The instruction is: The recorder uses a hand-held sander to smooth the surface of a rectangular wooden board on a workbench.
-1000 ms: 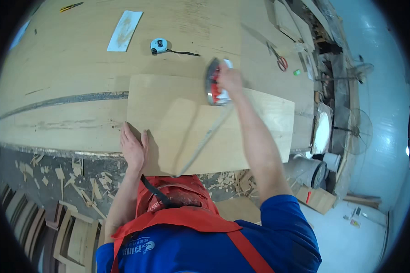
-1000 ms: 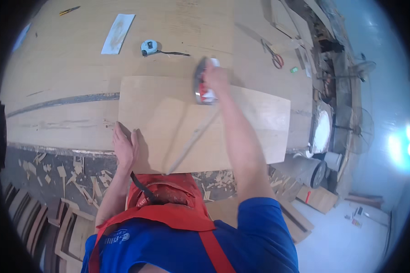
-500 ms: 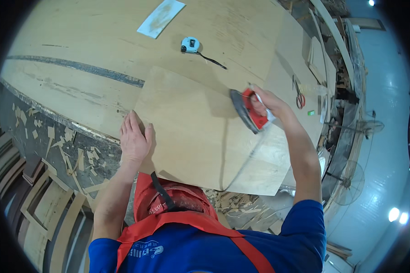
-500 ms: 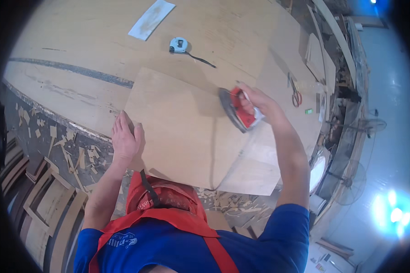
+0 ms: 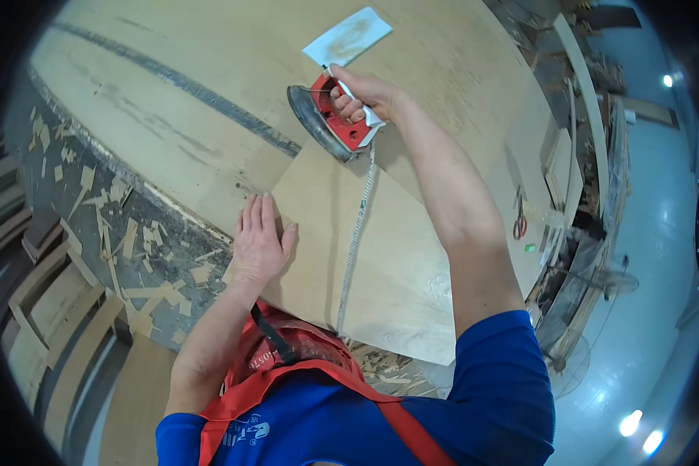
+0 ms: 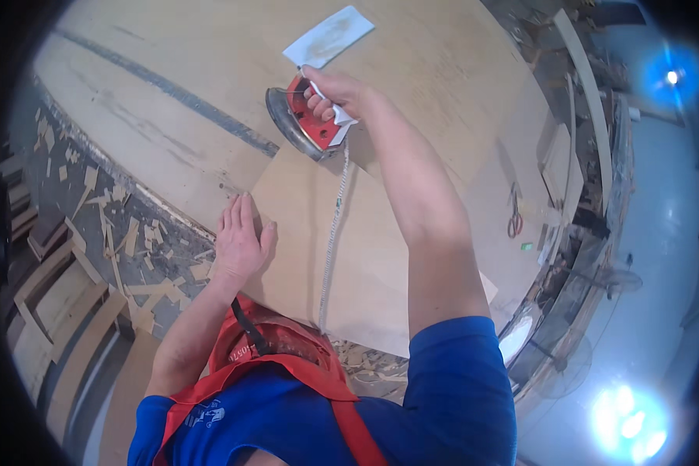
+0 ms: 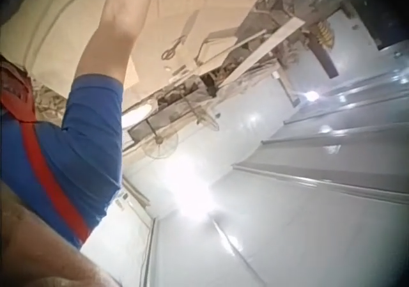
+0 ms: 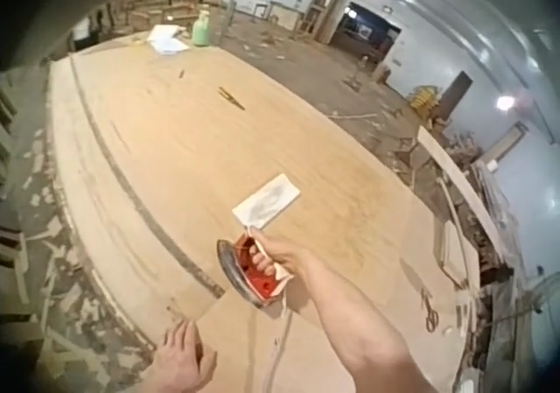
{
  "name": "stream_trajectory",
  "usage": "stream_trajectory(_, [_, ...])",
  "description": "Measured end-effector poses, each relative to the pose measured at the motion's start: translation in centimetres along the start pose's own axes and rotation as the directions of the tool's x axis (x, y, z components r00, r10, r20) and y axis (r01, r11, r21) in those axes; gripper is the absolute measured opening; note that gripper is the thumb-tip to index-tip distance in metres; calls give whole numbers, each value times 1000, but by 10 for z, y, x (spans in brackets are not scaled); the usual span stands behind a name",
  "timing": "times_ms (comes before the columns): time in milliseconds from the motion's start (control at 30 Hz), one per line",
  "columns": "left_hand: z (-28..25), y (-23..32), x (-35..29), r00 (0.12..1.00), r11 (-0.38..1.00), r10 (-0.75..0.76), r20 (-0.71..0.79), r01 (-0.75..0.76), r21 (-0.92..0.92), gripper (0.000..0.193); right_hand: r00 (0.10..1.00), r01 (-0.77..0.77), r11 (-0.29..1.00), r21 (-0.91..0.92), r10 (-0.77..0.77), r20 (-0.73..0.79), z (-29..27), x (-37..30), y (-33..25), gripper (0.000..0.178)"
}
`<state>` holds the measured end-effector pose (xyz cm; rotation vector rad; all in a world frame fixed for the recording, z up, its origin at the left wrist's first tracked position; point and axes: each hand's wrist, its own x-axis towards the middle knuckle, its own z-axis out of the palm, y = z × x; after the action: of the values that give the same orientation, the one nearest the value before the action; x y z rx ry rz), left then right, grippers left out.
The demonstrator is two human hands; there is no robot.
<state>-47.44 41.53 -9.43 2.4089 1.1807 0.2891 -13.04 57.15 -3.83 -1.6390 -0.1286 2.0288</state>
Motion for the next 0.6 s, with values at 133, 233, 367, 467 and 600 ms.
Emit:
stream_trajectory(133, [1, 5, 0, 1000, 1000, 18, 21, -18, 7, 75, 998, -6, 999, -31, 4, -58, -44, -33, 46, 50])
stream_trajectory(233, [5, 5, -2, 1000, 999, 18, 6, -18, 40, 74, 997, -2, 1000, 14, 3, -74, -101, -85, 108, 50])
stream_trajectory(367, [12, 7, -2, 999, 995, 37, -14, -35, 96, 73, 977, 1, 998, 66, 13, -211, -180, -171, 208, 51])
stream_trajectory(467, [11, 8, -4, 999, 991, -1, -35, 6, 132, 73, 877, 65, 998, -12, -63, -476, -231, -237, 291, 53])
stream_trajectory(600, [11, 3, -8, 1000, 986, -5, -19, 8, 168, 73, 555, 295, 954, -52, -215, -804, -273, -285, 391, 51])
